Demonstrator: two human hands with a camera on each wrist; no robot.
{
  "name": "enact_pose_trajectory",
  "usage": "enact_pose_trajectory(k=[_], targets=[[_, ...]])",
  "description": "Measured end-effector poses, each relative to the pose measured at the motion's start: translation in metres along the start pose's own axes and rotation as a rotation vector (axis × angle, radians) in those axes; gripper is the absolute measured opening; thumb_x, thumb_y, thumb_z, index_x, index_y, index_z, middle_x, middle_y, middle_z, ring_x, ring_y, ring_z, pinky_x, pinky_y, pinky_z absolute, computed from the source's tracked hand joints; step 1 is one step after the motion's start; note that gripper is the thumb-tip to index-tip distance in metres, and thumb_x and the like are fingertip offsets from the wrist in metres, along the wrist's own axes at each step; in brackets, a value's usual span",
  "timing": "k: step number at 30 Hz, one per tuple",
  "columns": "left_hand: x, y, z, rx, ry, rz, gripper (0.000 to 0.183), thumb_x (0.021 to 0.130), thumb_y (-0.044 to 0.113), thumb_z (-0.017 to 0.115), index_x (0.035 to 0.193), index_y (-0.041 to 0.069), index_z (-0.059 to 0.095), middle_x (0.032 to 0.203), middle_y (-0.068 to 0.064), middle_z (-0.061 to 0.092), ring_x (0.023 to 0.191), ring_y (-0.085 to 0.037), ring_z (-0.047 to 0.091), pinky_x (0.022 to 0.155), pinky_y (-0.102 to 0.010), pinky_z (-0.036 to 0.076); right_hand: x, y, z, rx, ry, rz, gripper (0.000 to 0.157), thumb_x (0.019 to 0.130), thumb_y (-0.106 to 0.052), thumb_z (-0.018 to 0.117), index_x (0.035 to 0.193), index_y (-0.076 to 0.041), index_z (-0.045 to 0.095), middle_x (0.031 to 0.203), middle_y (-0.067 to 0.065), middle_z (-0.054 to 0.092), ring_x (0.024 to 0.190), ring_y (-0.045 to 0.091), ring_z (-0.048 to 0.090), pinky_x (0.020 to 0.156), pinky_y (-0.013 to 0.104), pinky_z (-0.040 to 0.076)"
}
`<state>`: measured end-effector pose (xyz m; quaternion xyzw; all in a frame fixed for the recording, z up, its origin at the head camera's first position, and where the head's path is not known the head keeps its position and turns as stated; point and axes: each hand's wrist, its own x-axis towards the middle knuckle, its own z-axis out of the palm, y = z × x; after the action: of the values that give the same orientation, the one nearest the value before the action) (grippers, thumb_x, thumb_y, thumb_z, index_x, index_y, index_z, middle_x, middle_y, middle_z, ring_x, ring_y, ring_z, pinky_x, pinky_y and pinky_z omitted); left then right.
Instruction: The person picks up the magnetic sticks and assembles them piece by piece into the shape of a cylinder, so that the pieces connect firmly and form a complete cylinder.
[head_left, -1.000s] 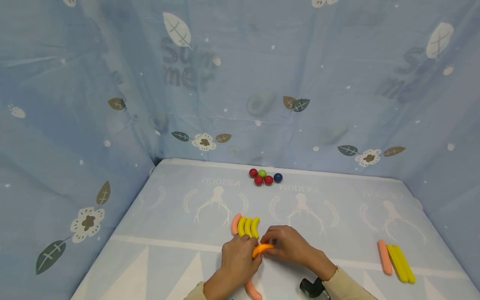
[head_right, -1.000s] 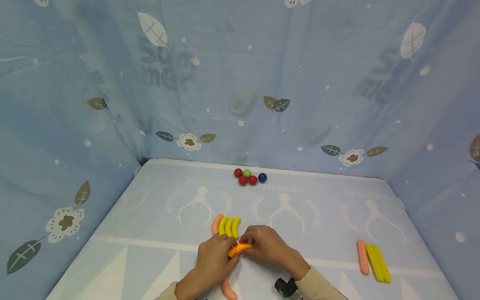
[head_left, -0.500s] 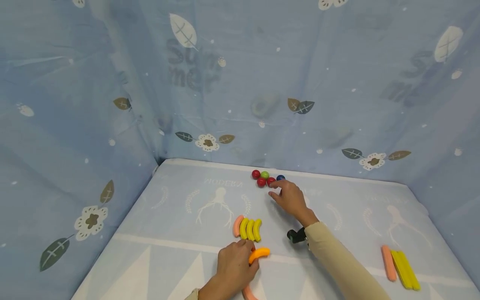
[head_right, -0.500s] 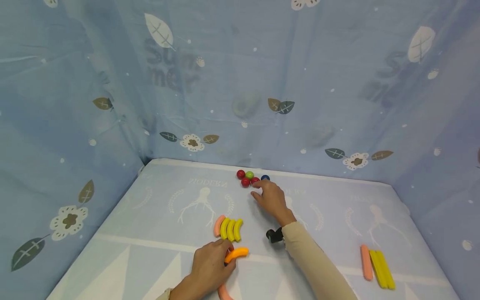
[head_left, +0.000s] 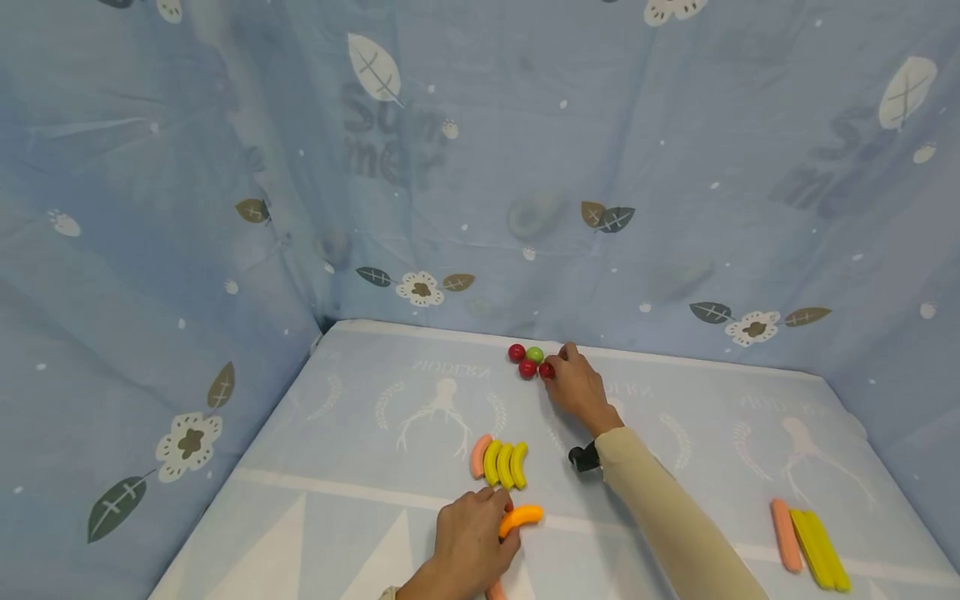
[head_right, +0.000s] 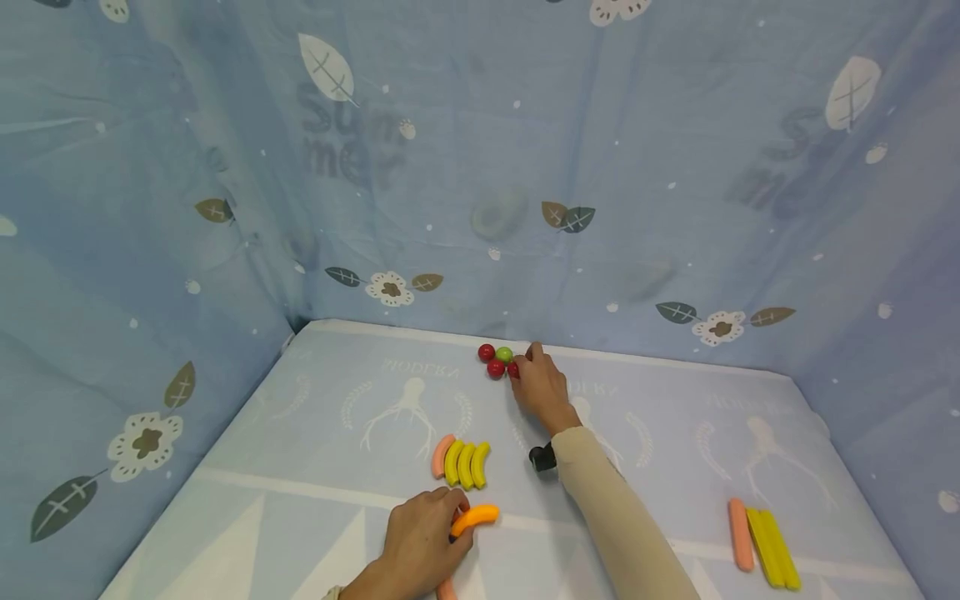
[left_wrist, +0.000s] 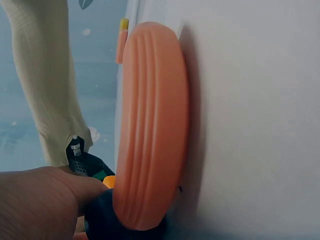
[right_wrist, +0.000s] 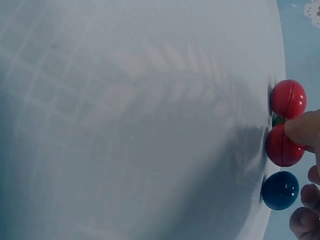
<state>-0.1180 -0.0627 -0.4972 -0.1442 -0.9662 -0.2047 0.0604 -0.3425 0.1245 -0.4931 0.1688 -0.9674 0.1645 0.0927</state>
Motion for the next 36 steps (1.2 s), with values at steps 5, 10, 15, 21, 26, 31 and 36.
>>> enact_pose_trajectory(k=[5, 10, 15, 21, 26, 31, 36], targets=[[0.001, 0.0, 0.001, -0.002, 0.018, 0.011, 0.02, 0.076, 0.031, 0.079, 0.084, 0.02, 0.063, 0.07, 0.014, 0.047, 0.057, -0.006, 0.044, 0.047, -0.025, 0.033, -0.007, 0.002, -0.004, 0.014, -0.006, -0.018, 0.031, 0.082, -0.02, 0.081, 0.109, -0.008, 0.07, 0.109, 0.01, 0.06, 0.087, 0.024, 0.06, 0.076, 0.042, 0.053], [0.001, -0.001, 0.001, -0.01, 0.013, 0.009, 0.021, 0.076, 0.031, 0.079, 0.085, 0.02, 0.064, 0.071, 0.014, 0.049, 0.058, -0.006, 0.045, 0.048, -0.025, 0.033, -0.012, 0.002, -0.007, 0.044, -0.094, -0.046, 0.038, 0.081, -0.018, 0.082, 0.115, -0.007, 0.07, 0.105, 0.011, 0.062, 0.085, 0.024, 0.06, 0.078, 0.042, 0.052], [0.001, -0.001, 0.001, -0.008, 0.018, 0.005, 0.02, 0.076, 0.031, 0.079, 0.085, 0.02, 0.064, 0.071, 0.014, 0.049, 0.058, -0.006, 0.045, 0.048, -0.025, 0.033, -0.026, 0.001, -0.01, 0.132, -0.139, -0.1, 0.039, 0.082, -0.013, 0.081, 0.118, -0.004, 0.069, 0.106, 0.014, 0.057, 0.086, 0.025, 0.057, 0.081, 0.041, 0.052], [0.001, -0.002, 0.001, 0.003, 0.035, 0.011, 0.021, 0.075, 0.031, 0.08, 0.086, 0.02, 0.066, 0.072, 0.013, 0.051, 0.057, -0.006, 0.045, 0.047, -0.025, 0.034, -0.052, 0.008, -0.008, 0.321, -0.131, -0.123, 0.034, 0.084, -0.009, 0.078, 0.117, -0.006, 0.07, 0.102, 0.007, 0.058, 0.081, 0.018, 0.055, 0.073, 0.031, 0.051], [0.002, -0.003, 0.002, 0.008, 0.029, 0.007, 0.021, 0.075, 0.031, 0.081, 0.084, 0.02, 0.065, 0.07, 0.013, 0.049, 0.057, -0.006, 0.045, 0.046, -0.026, 0.034, -0.077, 0.01, -0.01, 0.494, -0.099, -0.109, 0.037, 0.083, -0.007, 0.079, 0.118, -0.007, 0.067, 0.107, 0.004, 0.06, 0.082, 0.015, 0.059, 0.071, 0.026, 0.053], [0.002, -0.003, 0.001, -0.013, 0.013, -0.014, 0.021, 0.076, 0.032, 0.08, 0.084, 0.02, 0.065, 0.071, 0.014, 0.05, 0.058, -0.006, 0.044, 0.047, -0.026, 0.034, -0.102, 0.006, -0.015, 0.644, -0.133, -0.182, 0.041, 0.085, -0.003, 0.076, 0.123, -0.001, 0.063, 0.109, 0.006, 0.058, 0.083, 0.016, 0.064, 0.071, 0.024, 0.055], [0.001, -0.005, 0.002, -0.008, 0.056, -0.015, 0.02, 0.076, 0.031, 0.079, 0.083, 0.018, 0.065, 0.07, 0.012, 0.052, 0.058, -0.007, 0.047, 0.048, -0.027, 0.036, -0.12, -0.002, -0.019, 0.729, -0.198, -0.252, 0.038, 0.084, 0.001, 0.076, 0.12, 0.001, 0.063, 0.111, 0.006, 0.056, 0.086, 0.016, 0.066, 0.072, 0.026, 0.055]])
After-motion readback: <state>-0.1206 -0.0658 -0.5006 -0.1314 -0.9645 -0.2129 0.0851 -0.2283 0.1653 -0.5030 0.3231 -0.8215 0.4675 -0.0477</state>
